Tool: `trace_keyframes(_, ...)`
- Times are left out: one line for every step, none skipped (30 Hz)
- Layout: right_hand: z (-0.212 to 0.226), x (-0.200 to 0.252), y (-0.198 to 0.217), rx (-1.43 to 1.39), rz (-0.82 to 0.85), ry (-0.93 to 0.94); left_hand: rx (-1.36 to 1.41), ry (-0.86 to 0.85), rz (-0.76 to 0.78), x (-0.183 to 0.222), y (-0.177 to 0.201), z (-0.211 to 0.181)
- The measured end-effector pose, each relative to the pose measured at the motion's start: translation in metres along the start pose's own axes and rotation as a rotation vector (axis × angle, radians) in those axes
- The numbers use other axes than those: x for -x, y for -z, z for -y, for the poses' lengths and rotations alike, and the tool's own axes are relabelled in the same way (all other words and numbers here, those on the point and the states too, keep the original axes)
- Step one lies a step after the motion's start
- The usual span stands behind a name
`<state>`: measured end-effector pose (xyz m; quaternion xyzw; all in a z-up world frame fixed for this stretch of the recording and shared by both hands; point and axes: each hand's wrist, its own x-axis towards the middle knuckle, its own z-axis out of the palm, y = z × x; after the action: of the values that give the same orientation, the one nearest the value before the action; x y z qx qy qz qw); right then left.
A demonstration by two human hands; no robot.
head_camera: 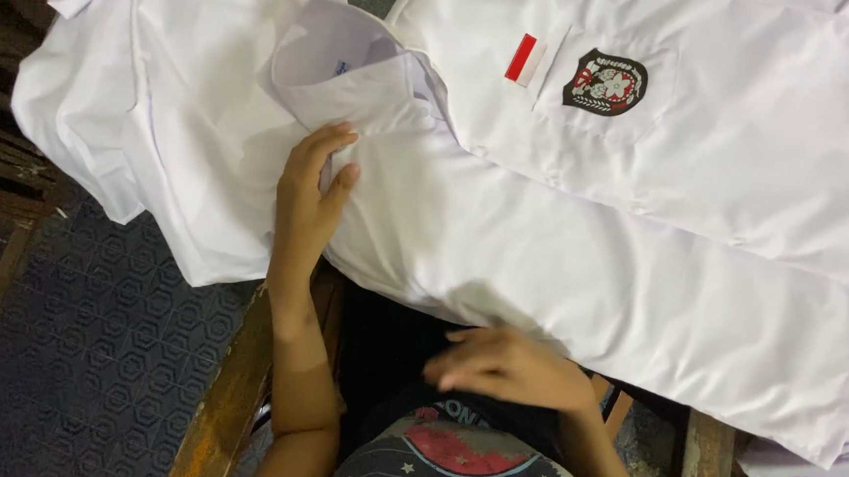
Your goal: Folding white shirts and trimming loose threads with snips in a factory setting.
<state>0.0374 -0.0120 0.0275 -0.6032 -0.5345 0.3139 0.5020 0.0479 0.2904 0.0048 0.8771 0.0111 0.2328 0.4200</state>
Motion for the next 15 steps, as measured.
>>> trace_keyframes(-0.003,0.0,0.005,-0.002,0.0,0.001,-0.002,0.001,0.001,-0.002,0.002,-0.005)
trace_keyframes(-0.005,0.0,0.01,0.174,-0.281,-0.036,0.005,0.083,0.036,-0.003,0.004,-0.009)
trace_keyframes(-0.008,0.0,0.015,0.352,-0.559,-0.071,0.012,0.165,0.068,-0.004,0.005,-0.014)
trace_keyframes(-0.022,-0.005,0.008,0.351,-0.557,-0.07,0.011,0.166,0.066,-0.003,0.006,-0.016)
trace_keyframes(-0.036,-0.009,0.002,0.765,-0.532,-0.228,0.007,0.181,0.058,-0.003,0.005,-0.017)
trace_keyframes(-0.051,-0.014,-0.004,1.179,-0.489,-0.387,0.004,0.196,0.051,-0.003,0.005,-0.019)
trace_keyframes(-0.053,-0.016,-0.014,1.181,-0.489,-0.386,0.005,0.195,0.049,-0.003,0.005,-0.018)
trace_keyframes(-0.055,-0.019,-0.025,1.211,-0.419,-0.317,-0.005,0.182,0.056,-0.002,0.005,-0.016)
trace_keyframes(-0.058,-0.022,-0.036,1.237,-0.346,-0.245,-0.017,0.173,0.062,-0.001,0.005,-0.015)
trace_keyframes(-0.045,-0.03,-0.037,1.237,-0.343,-0.242,-0.017,0.176,0.058,-0.002,0.005,-0.015)
trace_keyframes(-0.032,-0.037,-0.039,1.067,-0.309,-0.022,-0.034,0.18,0.049,-0.002,0.004,-0.015)
trace_keyframes(-0.019,-0.044,-0.041,0.89,-0.272,0.192,-0.052,0.183,0.039,-0.002,0.003,-0.015)
trace_keyframes(-0.021,-0.037,-0.046,0.892,-0.27,0.195,-0.052,0.183,0.035,-0.002,0.003,-0.015)
trace_keyframes(-0.022,-0.031,-0.051,0.535,-0.1,0.148,-0.05,0.188,0.043,-0.003,0.003,-0.014)
trace_keyframes(-0.023,-0.024,-0.058,0.173,0.067,0.098,-0.05,0.196,0.055,-0.003,0.004,-0.014)
